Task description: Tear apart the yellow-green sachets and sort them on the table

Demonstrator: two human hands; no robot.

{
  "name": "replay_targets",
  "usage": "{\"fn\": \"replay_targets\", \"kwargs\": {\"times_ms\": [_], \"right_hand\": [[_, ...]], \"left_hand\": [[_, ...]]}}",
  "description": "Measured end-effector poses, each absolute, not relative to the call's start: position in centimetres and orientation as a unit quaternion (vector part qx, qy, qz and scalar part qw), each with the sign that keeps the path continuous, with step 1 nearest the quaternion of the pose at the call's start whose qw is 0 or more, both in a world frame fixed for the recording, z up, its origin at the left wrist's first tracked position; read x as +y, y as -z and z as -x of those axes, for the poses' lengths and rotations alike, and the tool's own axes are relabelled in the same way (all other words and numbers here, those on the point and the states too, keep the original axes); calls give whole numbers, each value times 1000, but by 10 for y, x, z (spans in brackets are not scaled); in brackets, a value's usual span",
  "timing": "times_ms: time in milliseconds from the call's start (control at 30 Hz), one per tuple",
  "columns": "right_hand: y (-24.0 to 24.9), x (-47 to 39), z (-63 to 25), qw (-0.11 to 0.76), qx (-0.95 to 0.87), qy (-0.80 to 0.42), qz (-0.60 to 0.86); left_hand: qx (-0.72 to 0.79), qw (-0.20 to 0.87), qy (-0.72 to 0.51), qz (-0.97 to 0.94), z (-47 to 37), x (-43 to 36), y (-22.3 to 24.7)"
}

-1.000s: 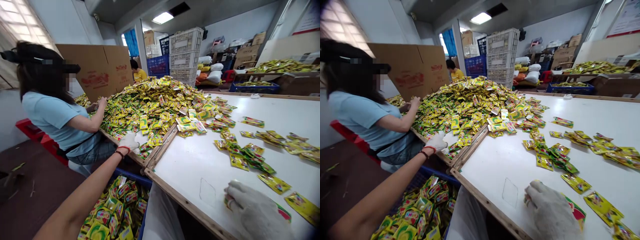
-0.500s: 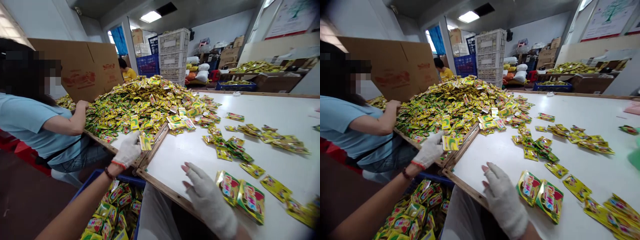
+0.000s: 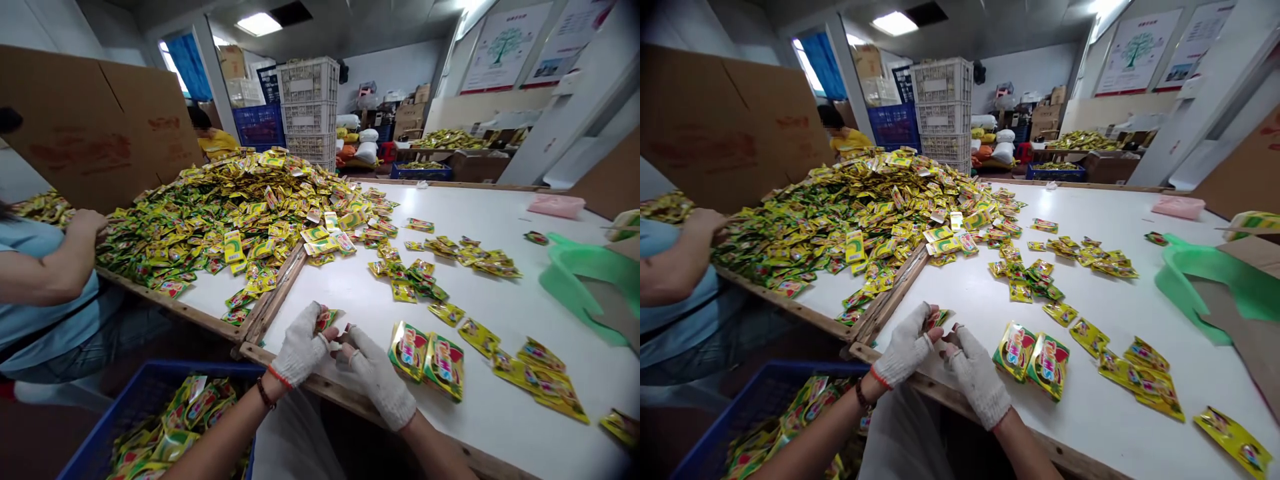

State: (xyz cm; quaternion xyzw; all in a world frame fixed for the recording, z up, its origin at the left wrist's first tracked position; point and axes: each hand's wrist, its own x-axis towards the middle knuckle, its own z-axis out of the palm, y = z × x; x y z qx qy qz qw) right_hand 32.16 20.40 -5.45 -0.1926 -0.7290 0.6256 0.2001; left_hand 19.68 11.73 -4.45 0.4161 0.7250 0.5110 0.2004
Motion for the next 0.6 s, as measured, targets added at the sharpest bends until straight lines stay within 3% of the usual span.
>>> {"fn": "replay_targets", "kwargs": {"times_ms": [167, 267, 367, 500, 600], "right_hand": [[52, 207, -308, 241, -753, -546, 277], [54, 219, -310, 242, -780, -492, 301], [59, 221, -315, 214, -764, -545, 272], [66, 212, -322, 251, -670, -648, 259], [70, 210, -328, 280, -650, -653, 270]], "left_hand": [[641, 331, -558, -411, -206, 120, 41], [685, 292, -547, -382, -204, 117, 38], [691, 242, -586, -347, -201, 117, 44], [605, 317, -653, -326, -201, 120, 58], [589, 337, -650, -343, -201, 117, 64]]}}
